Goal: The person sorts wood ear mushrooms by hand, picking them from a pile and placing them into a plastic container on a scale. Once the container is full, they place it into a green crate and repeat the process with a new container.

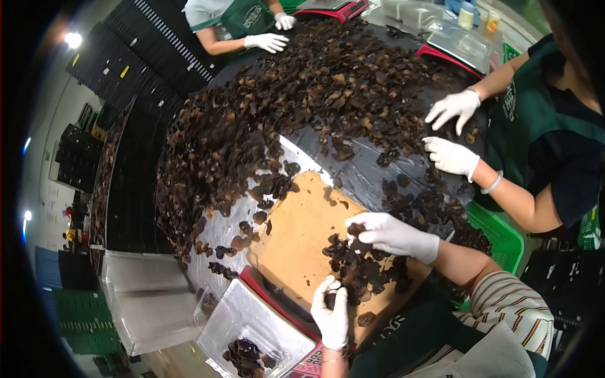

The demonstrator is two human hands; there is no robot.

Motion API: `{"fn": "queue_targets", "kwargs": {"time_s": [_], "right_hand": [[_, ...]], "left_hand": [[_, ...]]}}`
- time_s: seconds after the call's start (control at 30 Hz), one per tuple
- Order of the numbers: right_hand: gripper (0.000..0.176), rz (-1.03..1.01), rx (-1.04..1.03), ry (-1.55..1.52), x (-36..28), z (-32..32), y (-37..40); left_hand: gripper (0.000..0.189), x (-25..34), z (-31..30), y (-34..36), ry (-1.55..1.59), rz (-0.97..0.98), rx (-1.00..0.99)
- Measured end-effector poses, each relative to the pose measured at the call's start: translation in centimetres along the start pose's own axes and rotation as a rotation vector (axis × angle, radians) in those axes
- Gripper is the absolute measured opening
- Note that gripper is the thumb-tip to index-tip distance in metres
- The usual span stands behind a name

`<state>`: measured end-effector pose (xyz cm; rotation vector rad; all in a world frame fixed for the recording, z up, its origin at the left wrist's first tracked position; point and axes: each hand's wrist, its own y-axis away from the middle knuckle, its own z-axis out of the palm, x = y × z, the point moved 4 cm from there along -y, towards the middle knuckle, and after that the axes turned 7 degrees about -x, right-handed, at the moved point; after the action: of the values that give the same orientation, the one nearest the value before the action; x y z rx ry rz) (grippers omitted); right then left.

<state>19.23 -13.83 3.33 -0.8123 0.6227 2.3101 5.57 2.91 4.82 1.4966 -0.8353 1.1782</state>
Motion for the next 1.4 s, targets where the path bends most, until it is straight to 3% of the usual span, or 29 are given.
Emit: {"fn": "queue_targets", "kwargs": {"time_s": [0.1, 0.2, 0.23, 0.4, 0.43, 0.53, 0.57, 0.6, 0.67, 0.7, 0.77, 0.8, 0.87, 1.0, 1.03, 1.13, 1.23, 1.33, 1.4], "right_hand": [[0.046, 0.051, -0.094, -0.055, 1.9, 1.5, 0.9], [0.046, 0.071, -0.087, 0.08, 2.2, 2.9, 1.5], [0.046, 0.041, -0.075, 0.204, 2.2, 3.1, 1.5], [0.042, 0.003, -0.059, 0.193, 3.7, 3.8, 1.5], [0.041, 0.006, -0.054, 0.205, 3.8, 3.9, 1.4], [0.037, 0.029, -0.033, 0.239, 3.5, 4.0, 1.2], [0.036, 0.072, -0.005, 0.261, 2.9, 3.8, 1.2], [0.035, 0.115, 0.023, 0.282, 2.0, 4.0, 1.3], [0.035, -0.069, 0.017, 0.403, 1.1, 3.5, 1.5], [0.038, -0.096, 0.012, 0.611, 0.2, 3.4, 1.8], [0.046, -0.17, -0.059, 1.013, -1.1, 3.2, 2.2], [0.045, -0.144, -0.148, 1.073, -1.4, 3.7, 2.4], [0.046, -0.32, -0.275, 1.256, -1.2, 3.8, 3.0], [0.032, -0.291, 0.01, 1.474, -3.4, 1.5, 3.0], [0.026, -0.459, 0.165, 1.587, -4.1, -0.1, 2.8], [0.029, -0.423, 0.463, 1.878, -5.5, -3.8, 2.9], [0.03, -0.365, 0.589, 1.792, -5.2, -6.6, 1.8], [0.029, -0.209, 0.531, 1.671, -5.6, -8.5, 0.9], [0.027, -0.263, 0.512, 1.635, -5.8, -8.6, 0.7]], "left_hand": [[0.04, -0.1, 1.6, 0.2, 0.142, -0.061, -0.019], [0.05, 1.2, 2.7, 0.5, 0.258, -0.115, -0.049], [0.052, 1.1, 2.4, 0.4, 0.126, -0.028, -0.035], [0.058, 1.4, 2.4, -0.1, -0.338, 0.361, 0.019], [0.051, 1.1, 2.3, -0.2, -0.397, 0.442, 0.01], [0.038, 0.4, 1.7, -0.9, -0.153, 0.218, 0.006], [0.024, 0.0, 1.3, -0.6, 0.129, -0.106, -0.088], [0.024, 0.1, 0.8, -0.8, 0.267, -0.148, -0.147], [0.027, 0.3, 0.7, -0.8, 0.667, -0.1, -0.106], [0.034, 0.2, 0.4, -0.6, 0.752, -0.14, -0.092], [0.035, 0.4, 0.3, -0.4, 0.835, -0.161, -0.109], [0.035, 0.4, 0.3, -0.3, 0.877, -0.172, -0.122], [0.036, 0.5, 0.2, -0.4, 0.822, -0.168, -0.09], [0.03, 0.2, 0.2, -0.6, 0.632, -0.095, -0.081], [0.025, 0.0, 0.2, -0.7, 0.632, -0.105, -0.082], [0.019, -0.5, 0.0, -0.7, 0.66, -0.09, -0.085], [0.012, -0.4, 0.2, -0.7, 0.704, -0.114, -0.078], [0.005, -0.2, 0.3, -0.8, 0.687, -0.056, -0.102], [0.007, -0.3, 0.3, -0.6, 0.645, -0.082, -0.069]]}}
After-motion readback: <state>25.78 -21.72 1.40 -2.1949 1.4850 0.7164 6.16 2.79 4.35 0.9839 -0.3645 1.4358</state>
